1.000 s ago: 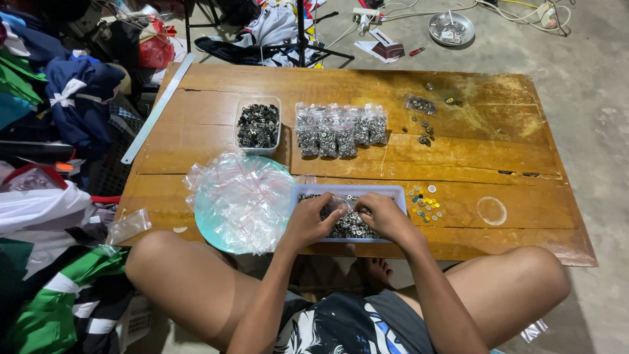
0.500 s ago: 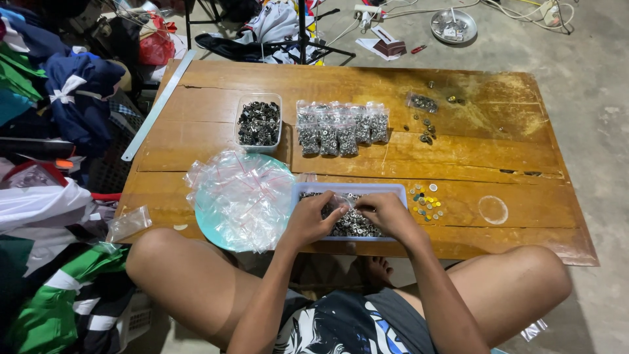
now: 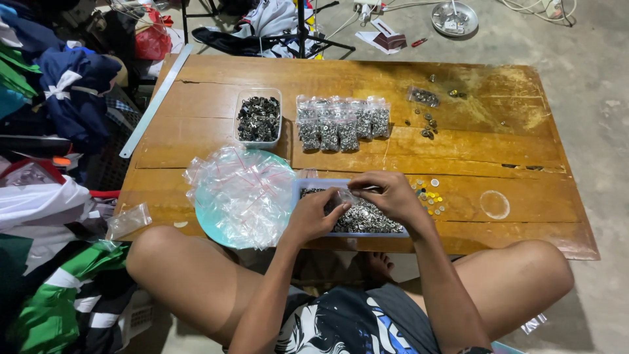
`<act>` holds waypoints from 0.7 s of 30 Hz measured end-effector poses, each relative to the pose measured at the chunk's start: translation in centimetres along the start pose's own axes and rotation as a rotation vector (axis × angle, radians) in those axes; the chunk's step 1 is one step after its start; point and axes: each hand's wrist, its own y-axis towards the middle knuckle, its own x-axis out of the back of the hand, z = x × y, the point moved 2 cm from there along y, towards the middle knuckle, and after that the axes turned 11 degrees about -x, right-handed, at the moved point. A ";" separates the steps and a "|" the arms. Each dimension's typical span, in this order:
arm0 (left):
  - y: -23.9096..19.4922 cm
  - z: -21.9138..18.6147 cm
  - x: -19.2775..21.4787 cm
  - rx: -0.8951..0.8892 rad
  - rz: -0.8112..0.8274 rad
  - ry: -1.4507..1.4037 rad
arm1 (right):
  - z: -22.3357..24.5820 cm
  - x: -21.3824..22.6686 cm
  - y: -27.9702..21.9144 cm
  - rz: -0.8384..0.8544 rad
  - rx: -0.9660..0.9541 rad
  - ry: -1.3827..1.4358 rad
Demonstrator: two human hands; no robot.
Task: The person sits cross-legged on the floor and sorts small metal parts from a blue tray into small plastic bags. They repeatedly scoop parts with their hands, place them into bags, and set the filled bags on the table. The workspace includes a wooden table with additional containers and bags of parts.
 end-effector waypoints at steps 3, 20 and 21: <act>0.3 -0.4 0.4 0.005 0.008 -0.004 | -0.9 -0.2 0.3 0.013 0.025 -0.032; 0.5 -1.4 1.0 -0.057 -0.079 -0.161 | -2.1 1.6 -0.3 -0.018 -0.144 -0.177; 0.7 -1.6 1.1 -0.086 -0.105 -0.198 | -2.6 1.6 -0.6 0.017 -0.237 -0.236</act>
